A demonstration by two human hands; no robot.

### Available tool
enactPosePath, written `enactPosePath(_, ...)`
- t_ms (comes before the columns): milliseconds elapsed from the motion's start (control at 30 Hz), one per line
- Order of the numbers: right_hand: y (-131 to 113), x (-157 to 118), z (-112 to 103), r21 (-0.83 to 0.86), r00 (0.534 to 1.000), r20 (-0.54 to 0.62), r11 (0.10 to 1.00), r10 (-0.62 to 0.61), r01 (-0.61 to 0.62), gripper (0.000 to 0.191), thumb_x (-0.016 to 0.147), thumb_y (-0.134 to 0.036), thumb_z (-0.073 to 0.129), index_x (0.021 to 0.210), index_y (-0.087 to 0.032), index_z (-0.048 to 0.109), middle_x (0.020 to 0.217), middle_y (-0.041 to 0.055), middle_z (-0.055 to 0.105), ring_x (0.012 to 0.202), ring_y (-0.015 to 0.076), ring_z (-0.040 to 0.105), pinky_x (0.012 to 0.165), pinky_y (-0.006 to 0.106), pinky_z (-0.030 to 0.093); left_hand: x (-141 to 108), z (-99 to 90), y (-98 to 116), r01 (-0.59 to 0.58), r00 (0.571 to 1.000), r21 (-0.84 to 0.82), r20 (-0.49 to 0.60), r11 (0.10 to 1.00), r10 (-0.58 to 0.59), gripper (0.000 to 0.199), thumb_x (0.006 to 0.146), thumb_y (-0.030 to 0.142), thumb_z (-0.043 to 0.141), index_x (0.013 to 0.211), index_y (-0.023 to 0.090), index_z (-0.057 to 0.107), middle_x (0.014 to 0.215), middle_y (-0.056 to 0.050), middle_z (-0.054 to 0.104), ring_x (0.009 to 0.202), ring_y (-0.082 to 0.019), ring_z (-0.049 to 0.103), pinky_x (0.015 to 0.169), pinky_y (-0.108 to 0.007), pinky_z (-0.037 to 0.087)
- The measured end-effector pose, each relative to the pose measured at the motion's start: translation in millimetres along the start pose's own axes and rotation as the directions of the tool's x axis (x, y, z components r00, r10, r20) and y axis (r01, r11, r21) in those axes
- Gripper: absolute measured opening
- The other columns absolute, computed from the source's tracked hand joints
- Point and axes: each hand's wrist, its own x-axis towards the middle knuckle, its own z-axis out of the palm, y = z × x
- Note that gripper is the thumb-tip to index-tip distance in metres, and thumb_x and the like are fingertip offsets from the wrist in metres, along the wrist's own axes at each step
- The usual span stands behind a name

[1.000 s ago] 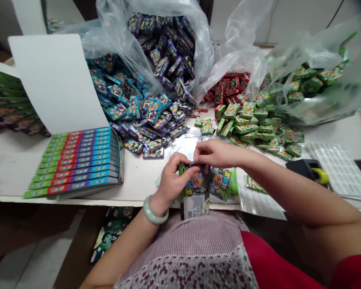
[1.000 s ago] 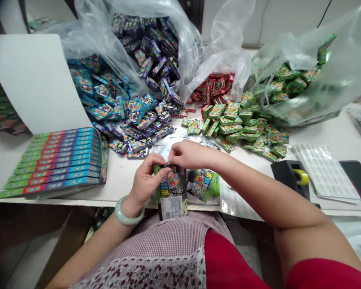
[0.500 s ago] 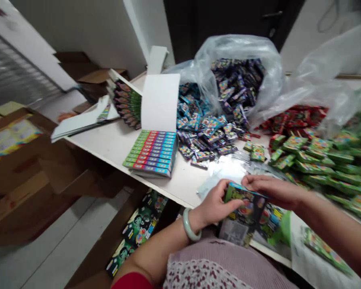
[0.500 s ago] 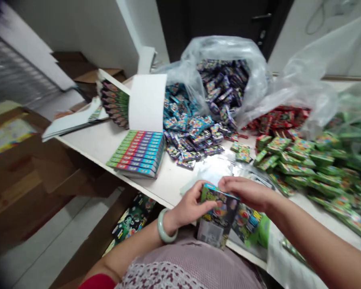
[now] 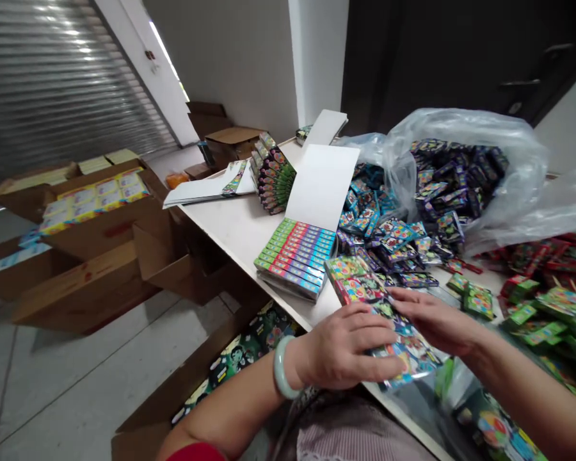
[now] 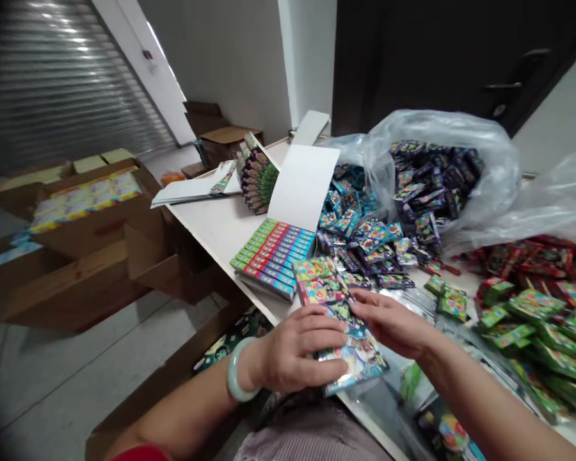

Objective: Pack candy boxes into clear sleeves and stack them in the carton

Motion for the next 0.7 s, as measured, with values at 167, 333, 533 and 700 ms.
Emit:
enactPosePath(167,-33,49,18,-0.074,0.976,-0.115,0.981,-0.187,0.179,0.049,0.07,-0.05,0.072,0.111,-0.025,0.063,0.11,0.006,0.068,0.099,0.0237,0.064,0.083,0.034,0.052,-55,-30.8,-49,0.365,0.928,0.185,-0.145,0.912,-0.342,0.045,0.083,0.011,0.046,0.126,0.024,0.049,0.13,-0.011,0.058,0.131,-0.026,0.044,0.113,-0.054,0.028)
enactPosePath(333,-61,92,33,-0.475,0.818,-0.113,0.754,-0.563,0.453,0.04,0.083,-0.038,0.058,0.12,-0.023,0.059,0.115,0.007,0.066,0.106,0.0258,0.06,0.092,0.041,0.048,-95,-66.2,-132,0.682,0.715,0.372,-0.161,0.629,-0.68,0.033,0.09,0.016,0.041,0.12,0.018,0.055,0.125,-0.012,0.058,0.122,-0.025,0.05,0.106,-0.049,0.039)
enactPosePath(533,-75,137,66,-0.761,0.633,0.062,0.374,-0.772,0.531,0.036,0.087,-0.022,0.048,0.122,-0.02,0.057,0.112,0.0093,0.065,0.104,0.026,0.058,0.093,0.04,0.045,-103,-70.1,-169,0.643,0.708,0.443,-0.033,0.625,-0.705,0.019,0.09,0.026,0.051,0.103,0.017,0.061,0.109,-0.012,0.062,0.107,-0.026,0.055,0.098,-0.046,0.044)
enactPosePath(700,-75,166,87,-0.77,0.593,0.1,0.315,-0.799,0.555,0.037,0.088,-0.019,0.045,0.125,-0.019,0.052,0.11,0.0108,0.063,0.104,0.0258,0.057,0.093,0.038,0.044,-100,-71.9,-169,0.611,0.712,0.489,0.004,0.622,-0.702,0.018,0.09,0.03,0.051,0.096,0.017,0.061,0.107,-0.012,0.061,0.107,-0.027,0.053,0.098,-0.044,0.042)
